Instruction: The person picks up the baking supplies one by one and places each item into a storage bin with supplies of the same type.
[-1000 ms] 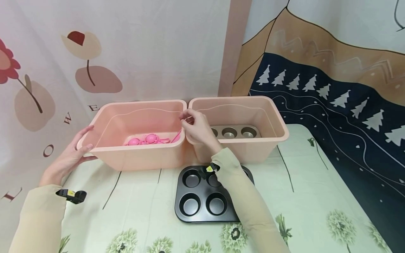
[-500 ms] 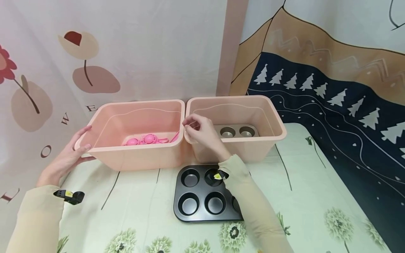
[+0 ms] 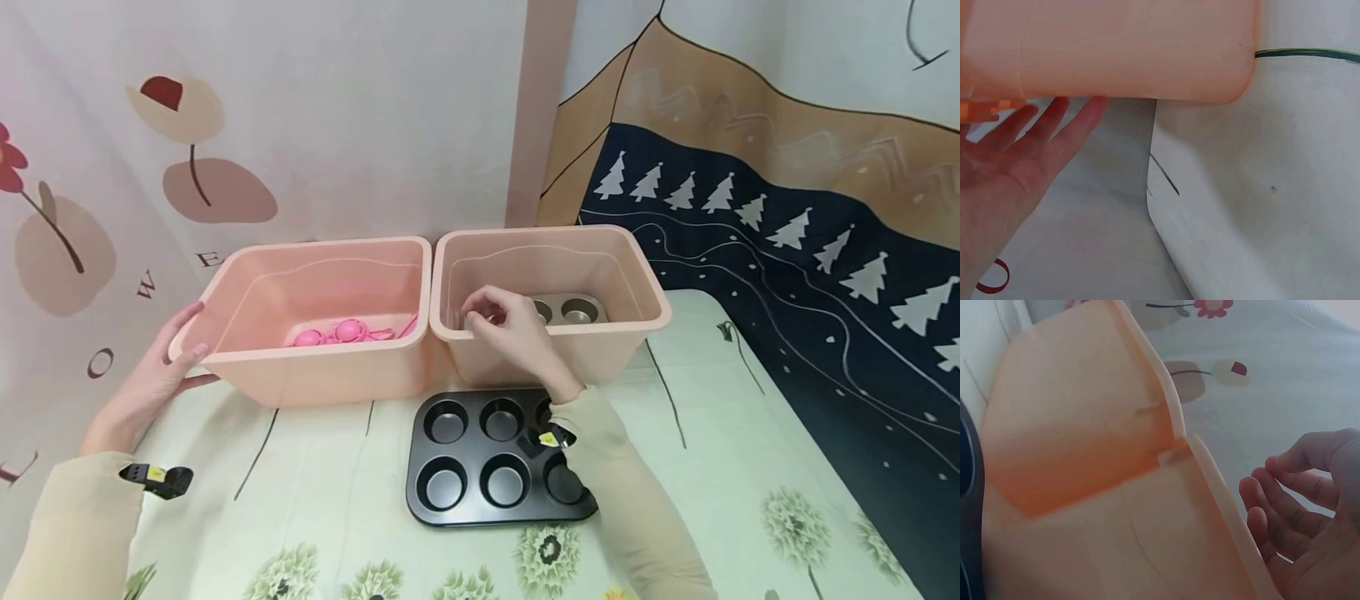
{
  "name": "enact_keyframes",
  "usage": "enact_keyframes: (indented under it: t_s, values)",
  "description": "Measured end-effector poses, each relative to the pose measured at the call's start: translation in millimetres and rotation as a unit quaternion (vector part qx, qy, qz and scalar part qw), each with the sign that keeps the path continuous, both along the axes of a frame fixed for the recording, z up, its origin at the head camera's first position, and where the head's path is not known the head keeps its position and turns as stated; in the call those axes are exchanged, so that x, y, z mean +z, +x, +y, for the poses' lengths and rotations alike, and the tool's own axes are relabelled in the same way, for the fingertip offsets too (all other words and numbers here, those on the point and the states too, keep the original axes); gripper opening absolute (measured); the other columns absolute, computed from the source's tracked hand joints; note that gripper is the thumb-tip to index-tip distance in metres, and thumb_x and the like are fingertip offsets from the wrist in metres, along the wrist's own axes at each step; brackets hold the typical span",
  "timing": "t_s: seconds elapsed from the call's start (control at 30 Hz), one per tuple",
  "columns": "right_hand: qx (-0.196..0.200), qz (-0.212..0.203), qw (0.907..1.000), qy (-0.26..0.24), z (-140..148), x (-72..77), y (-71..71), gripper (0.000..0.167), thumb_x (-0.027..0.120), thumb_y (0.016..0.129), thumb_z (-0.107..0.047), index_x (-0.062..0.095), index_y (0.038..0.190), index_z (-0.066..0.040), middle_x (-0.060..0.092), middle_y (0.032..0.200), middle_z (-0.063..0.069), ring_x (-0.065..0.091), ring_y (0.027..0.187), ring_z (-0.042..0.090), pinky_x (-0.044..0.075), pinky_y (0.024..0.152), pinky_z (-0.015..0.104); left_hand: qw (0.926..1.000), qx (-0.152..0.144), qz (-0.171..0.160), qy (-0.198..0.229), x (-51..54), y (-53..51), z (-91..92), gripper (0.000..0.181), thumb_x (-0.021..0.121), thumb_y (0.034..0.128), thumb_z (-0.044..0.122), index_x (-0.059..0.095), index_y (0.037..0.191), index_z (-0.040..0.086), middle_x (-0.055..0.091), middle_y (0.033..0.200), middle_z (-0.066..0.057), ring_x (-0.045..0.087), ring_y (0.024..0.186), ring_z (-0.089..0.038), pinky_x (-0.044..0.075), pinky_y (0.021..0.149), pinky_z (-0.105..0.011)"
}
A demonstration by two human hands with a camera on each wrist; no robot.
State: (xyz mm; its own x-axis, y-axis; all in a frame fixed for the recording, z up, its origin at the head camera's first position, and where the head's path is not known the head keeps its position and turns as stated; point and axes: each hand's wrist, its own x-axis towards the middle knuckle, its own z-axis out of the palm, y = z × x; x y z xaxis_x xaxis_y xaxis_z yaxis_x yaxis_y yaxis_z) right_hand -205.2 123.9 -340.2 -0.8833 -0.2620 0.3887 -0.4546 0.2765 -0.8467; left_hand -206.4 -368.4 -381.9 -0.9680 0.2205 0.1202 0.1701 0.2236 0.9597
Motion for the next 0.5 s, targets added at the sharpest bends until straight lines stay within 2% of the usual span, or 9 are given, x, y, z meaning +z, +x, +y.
enact_keyframes:
  t_s: [0.17, 0.27, 0.33, 0.4, 0.47, 0.5]
  values:
    - [-0.007, 0.017, 0.9997, 0.015, 21.9, 0.5, 7.7, 0.006, 0.063, 0.091, -0.002, 0.067, 0.096, -0.001, 0.066, 0.088, 0.011, 0.062, 0.077, 0.023, 0.051, 0.071, 0.024, 0.9945, 0.043, 0.057, -0.076, -0.9, 6.0, 4.5, 0.066, 0.047, 0.102, 0.01, 0.011, 0.156, 0.019, 0.022, 0.143, -0.024, 0.049, 0.105, 0.004, 0.049, 0.079, -0.012]
    - [-0.015, 0.027, 0.9992, 0.027, 34.7, 1.8, 11.6, 0.006, 0.064, 0.091, -0.003, 0.067, 0.096, -0.001, 0.066, 0.089, 0.012, 0.061, 0.077, 0.021, 0.05, 0.071, 0.022, 0.9876, 0.063, 0.078, -0.121, 1.1, 10.7, 8.2, 0.065, 0.047, 0.1026, 0.013, 0.01, 0.156, 0.012, 0.022, 0.143, -0.031, 0.048, 0.103, 0.007, 0.047, 0.079, -0.009]
    - [-0.02, 0.034, 0.9988, 0.03, 42.4, 1.8, 13.4, 0.006, 0.064, 0.091, -0.003, 0.067, 0.096, 0.0, 0.066, 0.09, 0.013, 0.06, 0.077, 0.018, 0.051, 0.071, 0.021, 0.9827, 0.078, 0.083, -0.146, 3.9, 14.3, 10.4, 0.065, 0.047, 0.1028, 0.016, 0.01, 0.156, 0.01, 0.023, 0.144, -0.034, 0.047, 0.108, 0.003, 0.045, 0.083, -0.009]
    - [-0.029, 0.041, 0.9981, 0.034, 50.6, 0.8, 15.1, 0.006, 0.064, 0.091, -0.002, 0.067, 0.096, 0.0, 0.066, 0.091, 0.013, 0.06, 0.077, 0.016, 0.05, 0.07, 0.019, 0.9793, 0.093, 0.086, -0.158, 7.9, 18.0, 12.7, 0.064, 0.047, 0.1028, 0.018, 0.012, 0.155, 0.009, 0.02, 0.148, -0.035, 0.045, 0.122, -0.011, 0.039, 0.099, -0.019]
    - [-0.037, 0.045, 0.9977, 0.035, 59.1, -0.8, 16.9, 0.007, 0.064, 0.091, -0.001, 0.067, 0.096, 0.001, 0.066, 0.092, 0.014, 0.059, 0.078, 0.016, 0.05, 0.07, 0.018, 0.9775, 0.103, 0.095, -0.158, 12.2, 21.1, 15.4, 0.063, 0.048, 0.1025, 0.018, 0.015, 0.155, 0.008, 0.011, 0.152, -0.032, 0.033, 0.135, -0.03, 0.024, 0.112, -0.037]
    - [-0.039, 0.043, 0.9977, 0.035, 63.6, -1.8, 17.7, 0.007, 0.063, 0.091, -0.001, 0.067, 0.096, 0.002, 0.066, 0.093, 0.014, 0.059, 0.079, 0.016, 0.049, 0.07, 0.018, 0.9767, 0.107, 0.098, -0.158, 14.6, 22.7, 16.8, 0.062, 0.048, 0.1025, 0.018, 0.016, 0.154, 0.007, 0.005, 0.154, -0.03, 0.025, 0.137, -0.039, 0.017, 0.114, -0.045]
